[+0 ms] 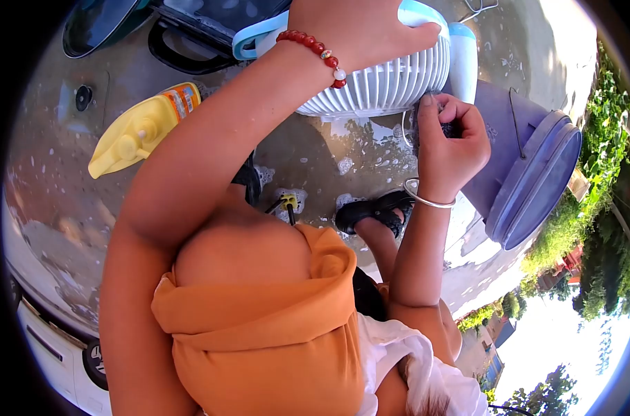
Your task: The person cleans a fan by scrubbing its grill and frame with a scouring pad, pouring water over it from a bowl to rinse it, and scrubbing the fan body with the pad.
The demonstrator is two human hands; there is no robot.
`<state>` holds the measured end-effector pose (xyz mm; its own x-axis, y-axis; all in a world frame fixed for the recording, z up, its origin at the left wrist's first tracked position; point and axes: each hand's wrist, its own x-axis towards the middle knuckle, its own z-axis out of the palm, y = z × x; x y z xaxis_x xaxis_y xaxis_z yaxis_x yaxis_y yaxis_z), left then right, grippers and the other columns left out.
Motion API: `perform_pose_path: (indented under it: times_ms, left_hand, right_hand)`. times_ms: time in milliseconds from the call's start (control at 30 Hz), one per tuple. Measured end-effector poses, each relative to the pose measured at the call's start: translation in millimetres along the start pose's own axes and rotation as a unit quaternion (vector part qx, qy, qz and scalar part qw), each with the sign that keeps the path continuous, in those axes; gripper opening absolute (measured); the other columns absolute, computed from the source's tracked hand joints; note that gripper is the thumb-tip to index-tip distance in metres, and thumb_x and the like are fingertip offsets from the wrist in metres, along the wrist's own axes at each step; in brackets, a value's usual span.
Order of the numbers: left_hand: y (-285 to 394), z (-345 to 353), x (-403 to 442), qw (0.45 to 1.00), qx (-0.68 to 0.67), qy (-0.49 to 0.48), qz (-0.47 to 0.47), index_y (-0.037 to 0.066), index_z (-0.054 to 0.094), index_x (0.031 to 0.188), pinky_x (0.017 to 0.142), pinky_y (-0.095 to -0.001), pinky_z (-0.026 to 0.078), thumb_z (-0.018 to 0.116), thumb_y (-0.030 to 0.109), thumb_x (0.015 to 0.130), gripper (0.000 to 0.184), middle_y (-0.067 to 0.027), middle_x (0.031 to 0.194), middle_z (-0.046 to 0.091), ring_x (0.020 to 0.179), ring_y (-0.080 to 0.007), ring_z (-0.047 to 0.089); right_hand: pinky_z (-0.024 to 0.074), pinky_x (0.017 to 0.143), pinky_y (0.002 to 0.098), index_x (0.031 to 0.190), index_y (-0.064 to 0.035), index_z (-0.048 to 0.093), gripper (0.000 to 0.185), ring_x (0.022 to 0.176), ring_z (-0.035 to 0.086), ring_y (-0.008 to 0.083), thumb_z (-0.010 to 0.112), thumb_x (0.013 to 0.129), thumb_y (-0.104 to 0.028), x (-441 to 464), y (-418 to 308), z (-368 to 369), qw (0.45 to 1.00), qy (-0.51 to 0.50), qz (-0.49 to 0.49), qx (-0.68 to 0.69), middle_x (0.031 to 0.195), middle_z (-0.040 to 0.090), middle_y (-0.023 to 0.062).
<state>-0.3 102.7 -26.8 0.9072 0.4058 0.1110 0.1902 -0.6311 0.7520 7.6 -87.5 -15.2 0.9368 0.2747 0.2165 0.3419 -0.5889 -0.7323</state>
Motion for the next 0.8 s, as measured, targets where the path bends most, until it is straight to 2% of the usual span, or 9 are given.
perform_pose_path:
  times_ms: [33, 67, 167, 200, 433, 467, 600, 700, 800]
  left_hand:
    - [2, 0, -1, 1.0, 0.003, 0.001, -0.003, 0.006, 0.073, 0.078, 0.071, -0.0459, 0.055, 0.068, 0.048, 0.08, 0.042, -0.0173, 0.08, 0.07, 0.078, -0.0358, 0.069]
    - [3, 0, -1, 1.0, 0.012, -0.004, -0.006, 0.006, 0.073, 0.079, 0.071, -0.0461, 0.055, 0.067, 0.049, 0.08, 0.043, -0.017, 0.081, 0.07, 0.078, -0.036, 0.069]
    - [1, 2, 3, 1.0, 0.029, -0.001, -0.006, 0.006, 0.073, 0.079, 0.07, -0.046, 0.055, 0.067, 0.049, 0.081, 0.044, -0.017, 0.08, 0.07, 0.078, -0.0362, 0.068]
    - [3, -3, 5, 1.0, 0.023, -0.017, -0.009, 0.007, 0.073, 0.078, 0.07, -0.0456, 0.055, 0.066, 0.05, 0.081, 0.044, -0.0169, 0.079, 0.07, 0.078, -0.0362, 0.069]
    - [-1, -3, 7, 0.999, 0.005, -0.017, -0.034, 0.006, 0.075, 0.081, 0.071, -0.0462, 0.055, 0.067, 0.049, 0.081, 0.043, -0.018, 0.08, 0.07, 0.078, -0.0368, 0.069]
    - [-3, 0, 7, 1.0, 0.016, -0.008, -0.026, 0.006, 0.075, 0.08, 0.071, -0.0459, 0.055, 0.067, 0.048, 0.082, 0.043, -0.0179, 0.079, 0.07, 0.078, -0.0367, 0.069]
    - [4, -1, 1, 1.0, 0.021, -0.001, -0.008, 0.007, 0.073, 0.077, 0.07, -0.0457, 0.055, 0.068, 0.047, 0.081, 0.041, -0.0172, 0.079, 0.069, 0.078, -0.0359, 0.069]
    - [11, -7, -5, 1.0, 0.01, -0.016, -0.021, 0.007, 0.073, 0.077, 0.07, -0.0457, 0.055, 0.068, 0.047, 0.082, 0.041, -0.0169, 0.08, 0.069, 0.079, -0.0355, 0.069]
    - [4, -8, 8, 1.0, 0.01, -0.008, -0.022, 0.007, 0.073, 0.077, 0.07, -0.0457, 0.055, 0.068, 0.048, 0.082, 0.042, -0.0172, 0.08, 0.07, 0.078, -0.0358, 0.069]
  right_hand:
    - [0.0496, 0.064, 0.0258, 0.071, -0.0011, 0.057, 0.02, 0.066, 0.06, 0.0114, 0.076, 0.076, 0.0, -6, 2, -2, 1.0, 0.011, -0.004, 0.002, 0.074, 0.068, 0.0062]
    - [0.0497, 0.072, 0.0229, 0.073, -0.0008, 0.055, 0.026, 0.076, 0.059, 0.0078, 0.08, 0.08, 0.0, -9, 2, -5, 1.0, -0.012, 0.003, 0.0, 0.083, 0.071, 0.0062]
    - [0.0492, 0.071, 0.0221, 0.073, -0.0006, 0.055, 0.025, 0.075, 0.058, 0.0075, 0.079, 0.08, 0.0, 1, -4, -1, 1.0, -0.008, 0.002, -0.009, 0.083, 0.071, 0.0058]
    - [0.0493, 0.064, 0.0252, 0.071, -0.0013, 0.056, 0.021, 0.067, 0.059, 0.0109, 0.076, 0.078, 0.0, 5, -4, 3, 1.0, 0.016, -0.014, 0.02, 0.077, 0.069, 0.007]
    - [0.0497, 0.067, 0.0257, 0.071, -0.0028, 0.054, 0.024, 0.069, 0.061, 0.0131, 0.077, 0.079, 0.0, -17, 13, 11, 0.998, 0.047, -0.046, 0.001, 0.078, 0.068, 0.008]
    - [0.0494, 0.069, 0.0221, 0.072, -0.0031, 0.055, 0.026, 0.073, 0.058, 0.0076, 0.08, 0.082, -0.002, -16, 14, 9, 0.997, 0.039, -0.058, -0.022, 0.085, 0.071, 0.0063]
    - [0.0494, 0.068, 0.0226, 0.073, -0.0024, 0.056, 0.026, 0.072, 0.059, 0.0081, 0.08, 0.081, -0.001, 19, 4, 18, 0.991, 0.084, -0.1, 0.003, 0.083, 0.072, 0.0062]
    - [0.0489, 0.068, 0.0222, 0.074, -0.0022, 0.056, 0.024, 0.071, 0.059, 0.0083, 0.079, 0.082, 0.0, 28, 1, 20, 0.994, 0.069, -0.088, 0.019, 0.083, 0.072, 0.007]
    - [0.0484, 0.068, 0.022, 0.074, -0.0027, 0.054, 0.025, 0.072, 0.058, 0.0081, 0.077, 0.084, -0.001, -2, 13, 10, 0.995, 0.056, -0.082, -0.014, 0.085, 0.071, 0.007]
